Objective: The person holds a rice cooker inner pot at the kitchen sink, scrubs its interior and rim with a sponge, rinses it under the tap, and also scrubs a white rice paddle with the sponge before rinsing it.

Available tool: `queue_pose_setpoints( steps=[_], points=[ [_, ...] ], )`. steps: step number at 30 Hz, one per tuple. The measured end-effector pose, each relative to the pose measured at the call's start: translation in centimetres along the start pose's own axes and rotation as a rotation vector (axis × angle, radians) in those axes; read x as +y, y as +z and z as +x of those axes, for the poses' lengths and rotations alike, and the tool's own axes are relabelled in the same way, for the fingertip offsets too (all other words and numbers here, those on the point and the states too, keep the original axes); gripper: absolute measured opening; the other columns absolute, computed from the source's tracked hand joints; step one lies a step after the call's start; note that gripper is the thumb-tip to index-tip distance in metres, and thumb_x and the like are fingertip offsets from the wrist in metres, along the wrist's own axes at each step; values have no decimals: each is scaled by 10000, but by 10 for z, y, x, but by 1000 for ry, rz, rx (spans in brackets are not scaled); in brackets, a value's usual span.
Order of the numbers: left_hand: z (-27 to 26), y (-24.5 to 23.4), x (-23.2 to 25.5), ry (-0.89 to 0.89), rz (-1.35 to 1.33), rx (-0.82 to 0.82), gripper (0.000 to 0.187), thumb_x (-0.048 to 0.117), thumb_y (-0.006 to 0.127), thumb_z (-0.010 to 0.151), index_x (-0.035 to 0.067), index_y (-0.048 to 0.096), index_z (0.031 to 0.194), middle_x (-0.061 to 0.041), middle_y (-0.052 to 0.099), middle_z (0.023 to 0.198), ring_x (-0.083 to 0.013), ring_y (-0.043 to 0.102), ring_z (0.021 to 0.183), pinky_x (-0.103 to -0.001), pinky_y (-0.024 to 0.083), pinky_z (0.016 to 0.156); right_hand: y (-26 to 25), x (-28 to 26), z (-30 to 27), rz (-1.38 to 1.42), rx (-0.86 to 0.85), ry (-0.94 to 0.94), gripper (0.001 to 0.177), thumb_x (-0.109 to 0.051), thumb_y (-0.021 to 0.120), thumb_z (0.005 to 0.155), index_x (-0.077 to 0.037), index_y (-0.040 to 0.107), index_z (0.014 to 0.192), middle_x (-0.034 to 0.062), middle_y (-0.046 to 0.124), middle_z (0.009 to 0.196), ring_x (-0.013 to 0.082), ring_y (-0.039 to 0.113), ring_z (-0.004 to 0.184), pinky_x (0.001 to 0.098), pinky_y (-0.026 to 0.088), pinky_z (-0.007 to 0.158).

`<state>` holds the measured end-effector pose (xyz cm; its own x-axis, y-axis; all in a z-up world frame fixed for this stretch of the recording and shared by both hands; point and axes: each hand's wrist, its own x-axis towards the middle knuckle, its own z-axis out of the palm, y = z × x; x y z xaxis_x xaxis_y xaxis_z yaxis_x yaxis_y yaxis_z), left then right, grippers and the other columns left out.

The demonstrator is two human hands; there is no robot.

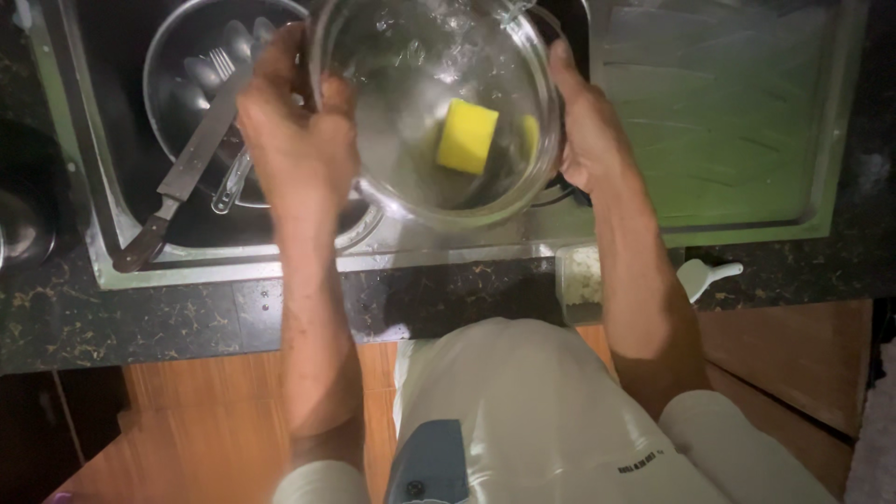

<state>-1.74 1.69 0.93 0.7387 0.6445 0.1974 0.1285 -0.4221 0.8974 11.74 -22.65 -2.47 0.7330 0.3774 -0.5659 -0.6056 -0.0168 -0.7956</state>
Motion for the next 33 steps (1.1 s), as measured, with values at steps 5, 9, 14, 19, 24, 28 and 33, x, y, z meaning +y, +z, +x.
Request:
queue_pose_setpoints(
  steps=[5, 9, 14, 19, 24, 28, 33],
  points=[
    [8, -11, -20, -150, -204, -103, 474, 0, 614, 864, -122, 604, 1322, -211, 715, 1134, -244, 746, 956, -345, 627, 823, -10, 3, -17, 101, -54, -34, 239, -171, 672, 1007, 52, 636, 1082, 76, 599, 763, 148, 640, 580, 253, 559, 506],
    [8, 11, -41, -176, -317, -240, 492, 35, 610, 855, -72, 654, 1333, -141, 728, 972, -176, 667, 726, -285, 531, 591, -30, 12, -36, -28, 150, -116, 150, 2, 633, 893, -32, 653, 1038, 33, 576, 727, 112, 489, 490, 230, 384, 367],
    [30, 56, -71, -360, -521, -207, 423, 266, 582, 1121, -79, 825, 1118, -38, 625, 774, -86, 475, 567, -240, 342, 489, -58, 24, -40, 287, 109, -368, 211, 171, 572, 845, 25, 653, 973, 105, 669, 850, 183, 645, 669, 290, 575, 617],
    [72, 111, -94, -125, -646, -257, 140, 54, 721, 1021, -13, 612, 1077, -39, 668, 852, -96, 567, 590, -269, 467, 497, -80, 33, -44, 416, 206, -432, 280, 179, 549, 796, 19, 678, 986, 110, 702, 890, 190, 694, 734, 302, 608, 720],
    [79, 142, -116, 8, -196, -91, 105, 108, 646, 1065, 47, 569, 1103, -28, 684, 815, -86, 632, 635, -254, 560, 539, -80, 34, -52, 353, 243, -475, 246, 152, 579, 813, 31, 678, 1004, 113, 698, 884, 205, 666, 706, 310, 555, 646],
    [84, 150, -121, 99, -441, 64, 94, 134, 612, 1137, 58, 587, 1087, -57, 657, 881, -137, 632, 692, -277, 568, 592, -69, 36, -54, 378, 301, -448, 292, 133, 585, 748, 26, 682, 1002, 105, 716, 884, 196, 690, 726, 311, 604, 669],
    [102, 139, -104, 110, -640, 42, 245, 186, 731, 1030, 92, 507, 1065, -40, 654, 873, -131, 662, 689, -263, 553, 475, -54, 35, -61, 411, 349, -404, 296, 124, 588, 748, 19, 694, 1004, 112, 726, 870, 209, 737, 745, 326, 668, 689]
  ],
)
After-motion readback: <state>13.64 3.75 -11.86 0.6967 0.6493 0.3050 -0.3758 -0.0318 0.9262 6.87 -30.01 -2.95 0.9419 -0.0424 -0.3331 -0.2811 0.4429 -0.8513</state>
